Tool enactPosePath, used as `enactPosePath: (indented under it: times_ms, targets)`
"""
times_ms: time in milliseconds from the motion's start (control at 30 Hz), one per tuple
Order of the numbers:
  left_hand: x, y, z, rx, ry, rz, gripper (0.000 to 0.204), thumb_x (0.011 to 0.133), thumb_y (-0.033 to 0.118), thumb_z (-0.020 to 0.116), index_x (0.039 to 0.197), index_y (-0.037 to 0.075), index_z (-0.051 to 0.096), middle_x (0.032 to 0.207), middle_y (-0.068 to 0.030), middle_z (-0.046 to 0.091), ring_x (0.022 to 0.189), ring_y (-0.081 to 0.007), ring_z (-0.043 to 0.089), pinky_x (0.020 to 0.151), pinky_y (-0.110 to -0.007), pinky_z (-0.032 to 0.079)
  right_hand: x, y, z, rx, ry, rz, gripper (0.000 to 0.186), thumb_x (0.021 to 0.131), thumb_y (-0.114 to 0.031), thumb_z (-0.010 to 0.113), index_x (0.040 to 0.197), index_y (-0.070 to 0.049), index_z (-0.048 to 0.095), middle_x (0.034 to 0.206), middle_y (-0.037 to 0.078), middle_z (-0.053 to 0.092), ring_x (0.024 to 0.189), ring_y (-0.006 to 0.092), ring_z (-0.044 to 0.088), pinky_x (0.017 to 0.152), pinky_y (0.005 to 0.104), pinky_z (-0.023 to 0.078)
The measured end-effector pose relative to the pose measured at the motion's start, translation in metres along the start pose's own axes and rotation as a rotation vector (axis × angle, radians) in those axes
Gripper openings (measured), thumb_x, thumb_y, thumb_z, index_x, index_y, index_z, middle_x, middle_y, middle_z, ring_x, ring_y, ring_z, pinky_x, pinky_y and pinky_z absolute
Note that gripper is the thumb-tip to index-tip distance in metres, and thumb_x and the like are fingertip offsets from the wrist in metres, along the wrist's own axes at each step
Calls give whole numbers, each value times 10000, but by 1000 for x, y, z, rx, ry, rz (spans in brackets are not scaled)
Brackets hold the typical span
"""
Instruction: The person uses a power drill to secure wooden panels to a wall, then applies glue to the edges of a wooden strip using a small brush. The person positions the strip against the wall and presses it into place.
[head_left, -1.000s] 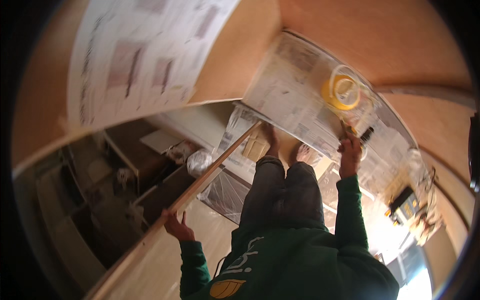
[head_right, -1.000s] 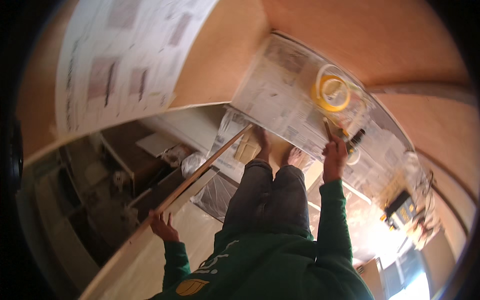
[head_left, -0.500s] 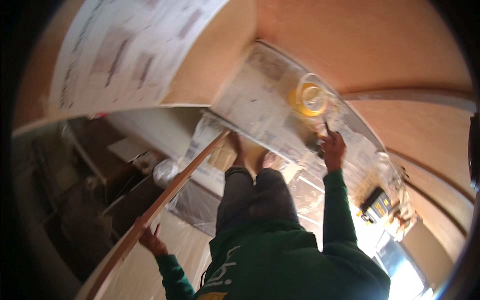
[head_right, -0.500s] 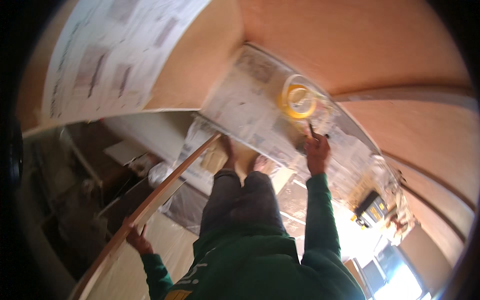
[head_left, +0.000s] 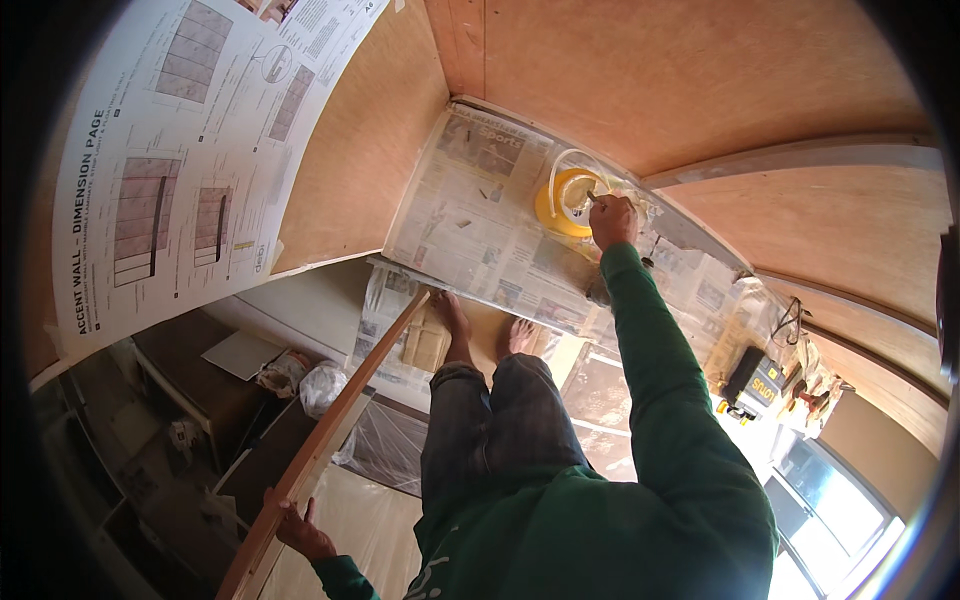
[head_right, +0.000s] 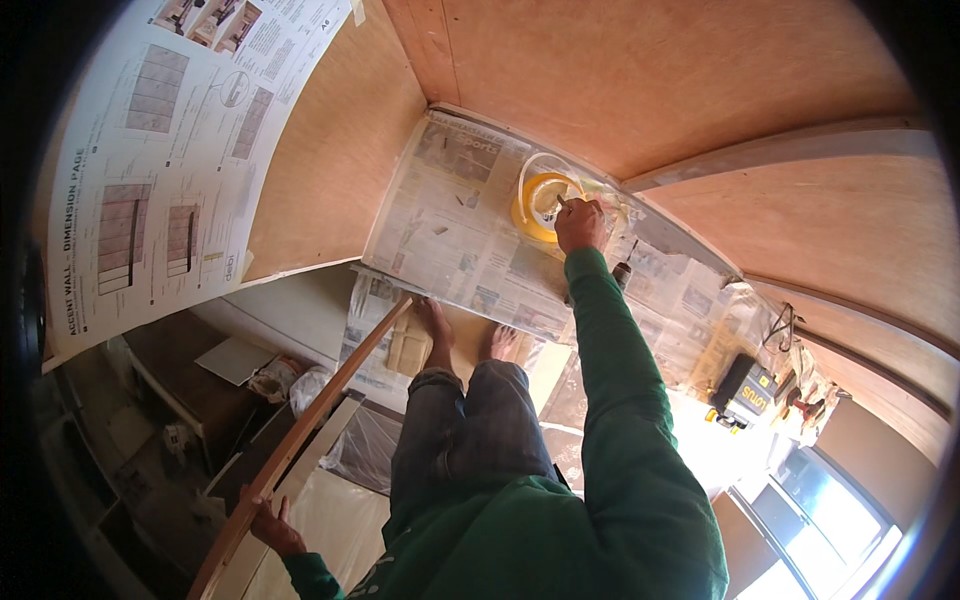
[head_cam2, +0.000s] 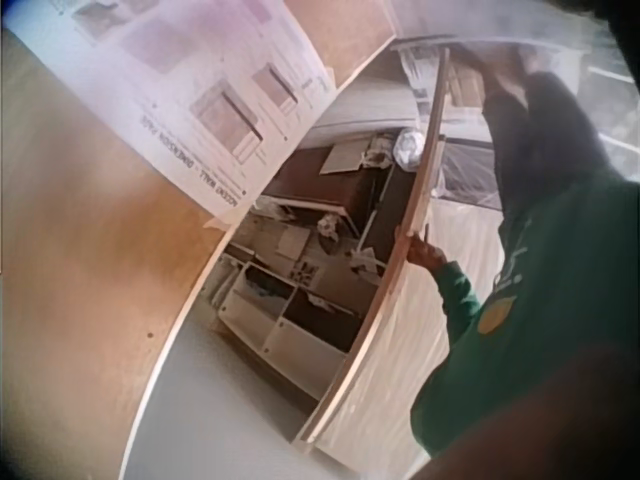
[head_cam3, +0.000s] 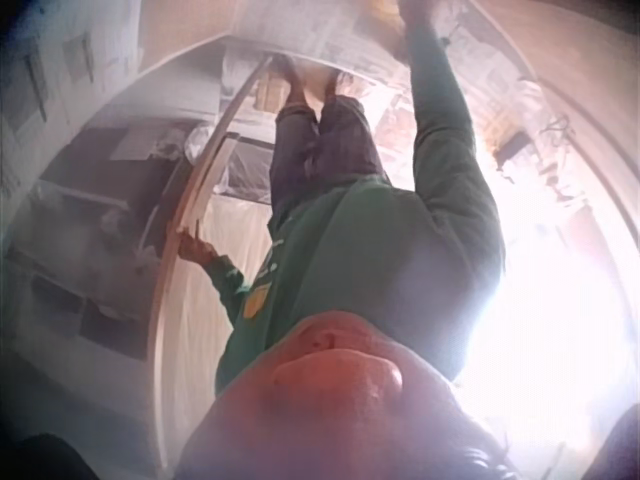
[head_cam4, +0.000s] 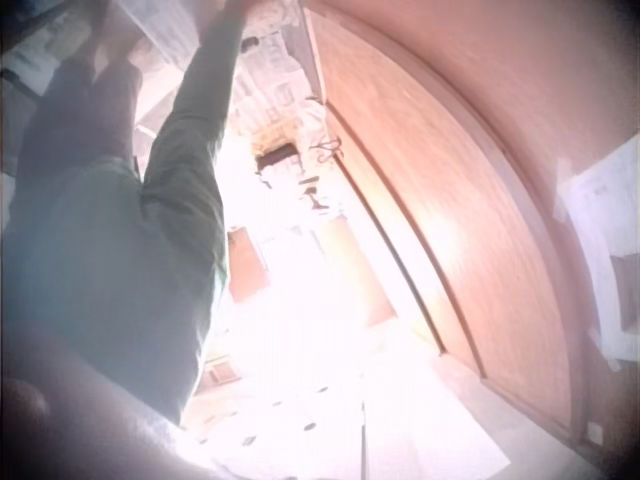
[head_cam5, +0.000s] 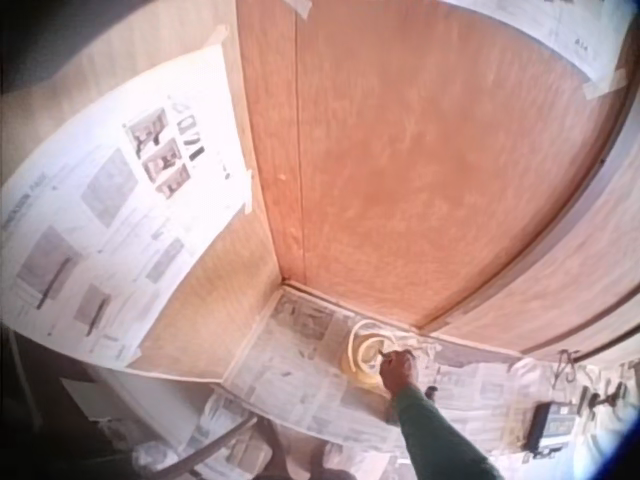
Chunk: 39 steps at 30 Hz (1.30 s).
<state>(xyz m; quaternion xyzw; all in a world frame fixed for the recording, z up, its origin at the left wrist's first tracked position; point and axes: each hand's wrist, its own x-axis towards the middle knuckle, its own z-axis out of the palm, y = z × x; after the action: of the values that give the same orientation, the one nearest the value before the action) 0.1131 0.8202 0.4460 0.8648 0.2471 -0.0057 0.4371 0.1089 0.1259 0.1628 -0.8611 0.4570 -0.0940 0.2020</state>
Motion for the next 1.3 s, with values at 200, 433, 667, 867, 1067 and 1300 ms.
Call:
enactPosePath:
  times_ms: [200,433,667,867,1067,1300]
  targets:
    - [2,11,2,26,-12,17,683,932,485,680,1438,65,494,1344,-156,527,1261,-314,516,945,-572,556,8,-11,29,-133,-26,95,275,867,-249,587,952,-71,779,980,260,691,940,413,672,886,501,538]
    - [-1,20,11,13,-7,10,628,967,422,654,1451,67,469,1386,-148,508,1285,-301,507,940,-567,558,12,-4,35,3,-145,190,296,833,-312,623,913,-81,790,954,218,731,929,371,708,873,466,555]
    - [-6,41,26,-30,-23,-22,667,968,454,660,1475,74,451,1425,-135,521,1331,-300,489,960,-574,537,8,20,6,624,-228,694,210,834,-263,668,909,-81,738,783,94,649,719,224,630,646,367,482]
    - [-18,56,30,-26,-15,-35,725,949,490,680,1507,108,422,1477,-106,521,1363,-299,476,965,-594,512,-9,23,-7,1174,-229,903,105,833,-177,690,855,-80,657,711,3,552,570,132,520,481,293,399]
    - [-14,54,2,25,-134,19,754,958,429,684,1539,81,354,1494,-95,516,1323,-268,526,928,-512,565,-13,34,-3,1328,-304,872,107,841,-193,692,860,-114,622,684,-16,537,575,133,527,511,285,397]
    - [-8,79,-6,69,-73,59,687,948,357,699,1505,68,420,1465,-113,551,1298,-249,561,898,-487,598,-11,94,14,1430,-370,707,100,847,-168,707,870,-109,630,688,-22,553,618,139,552,560,292,437]
